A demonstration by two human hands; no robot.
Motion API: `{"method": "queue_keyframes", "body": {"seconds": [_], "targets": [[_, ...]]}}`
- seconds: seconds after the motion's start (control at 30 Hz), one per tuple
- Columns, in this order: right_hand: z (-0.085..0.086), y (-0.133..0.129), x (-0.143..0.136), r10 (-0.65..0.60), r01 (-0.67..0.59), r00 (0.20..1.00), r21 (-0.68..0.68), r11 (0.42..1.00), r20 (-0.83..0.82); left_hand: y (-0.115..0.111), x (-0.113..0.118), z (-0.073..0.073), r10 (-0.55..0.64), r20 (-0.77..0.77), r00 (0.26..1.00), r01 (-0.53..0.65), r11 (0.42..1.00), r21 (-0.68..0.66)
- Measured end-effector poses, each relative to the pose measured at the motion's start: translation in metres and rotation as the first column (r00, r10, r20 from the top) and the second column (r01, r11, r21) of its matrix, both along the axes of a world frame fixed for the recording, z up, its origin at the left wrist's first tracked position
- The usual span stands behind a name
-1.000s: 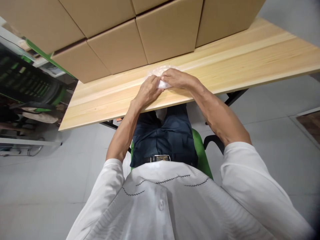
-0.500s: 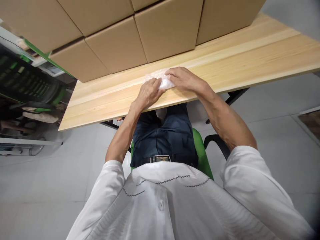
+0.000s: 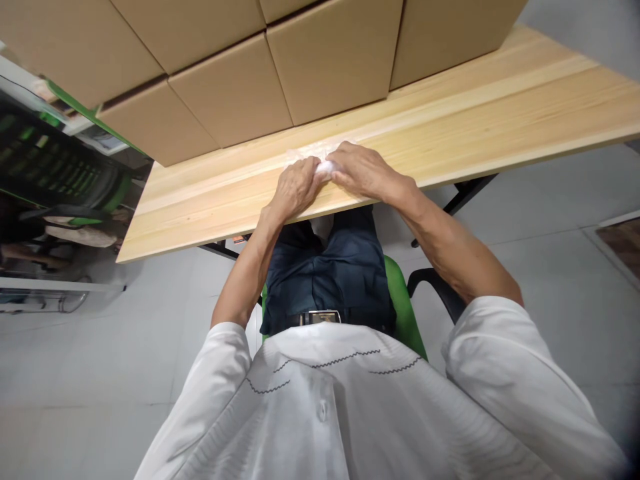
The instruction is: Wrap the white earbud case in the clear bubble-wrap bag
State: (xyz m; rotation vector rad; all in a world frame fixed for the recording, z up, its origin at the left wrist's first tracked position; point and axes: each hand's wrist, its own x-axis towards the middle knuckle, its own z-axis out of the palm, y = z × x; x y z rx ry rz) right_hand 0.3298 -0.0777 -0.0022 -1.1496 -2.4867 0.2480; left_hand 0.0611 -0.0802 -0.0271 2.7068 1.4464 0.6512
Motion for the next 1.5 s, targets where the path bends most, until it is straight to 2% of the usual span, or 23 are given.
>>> {"method": "queue_keyframes", "body": {"seconds": [0.2,0.43,0.63,0.73,0.9,1.1,1.17,1.33,1.4,1.5], "targets": [[-0.006,0.004,-0.003,-0.042,0.04,0.998,0.044,0.998,0.043,0.004,0.005,0.0,0.002,0.117,0.993,-0.004,1.0,0.015],[0.004,0.009,-0.005,-0.064,0.067,0.993,-0.03,0.997,0.101,0.012,0.007,0.003,0.031,0.248,0.968,-0.029,1.0,-0.008],[0.01,0.026,-0.003,-0.048,0.054,0.997,-0.113,0.992,0.058,0.023,0.011,0.01,0.149,0.149,0.978,-0.143,0.988,-0.054],[0.009,0.034,-0.004,-0.06,0.062,0.998,-0.137,0.989,0.017,0.029,0.013,0.011,0.156,0.163,0.974,-0.148,0.987,-0.061],[0.001,0.046,-0.009,-0.064,0.056,0.995,-0.1,0.993,-0.079,0.043,0.011,0.007,0.202,0.053,0.978,-0.196,0.977,-0.088],[-0.003,0.048,-0.016,-0.115,0.104,0.989,-0.11,0.989,-0.097,0.057,0.006,0.003,0.294,-0.104,0.95,-0.305,0.946,-0.109],[-0.004,0.048,-0.019,-0.122,0.112,0.986,-0.094,0.989,-0.115,0.054,0.006,0.004,0.257,-0.066,0.964,-0.263,0.959,-0.104],[-0.008,0.05,-0.025,-0.147,0.14,0.983,-0.072,0.988,-0.107,0.038,0.01,0.014,0.143,0.19,0.971,-0.124,0.987,-0.106],[-0.012,0.052,-0.027,-0.157,0.151,0.983,-0.064,0.986,-0.099,0.037,0.011,0.017,0.16,0.204,0.966,-0.138,0.983,-0.119],[-0.018,0.057,-0.028,-0.162,0.158,0.982,-0.055,0.986,-0.096,0.043,0.012,0.015,0.273,0.111,0.955,-0.255,0.955,-0.154]]}}
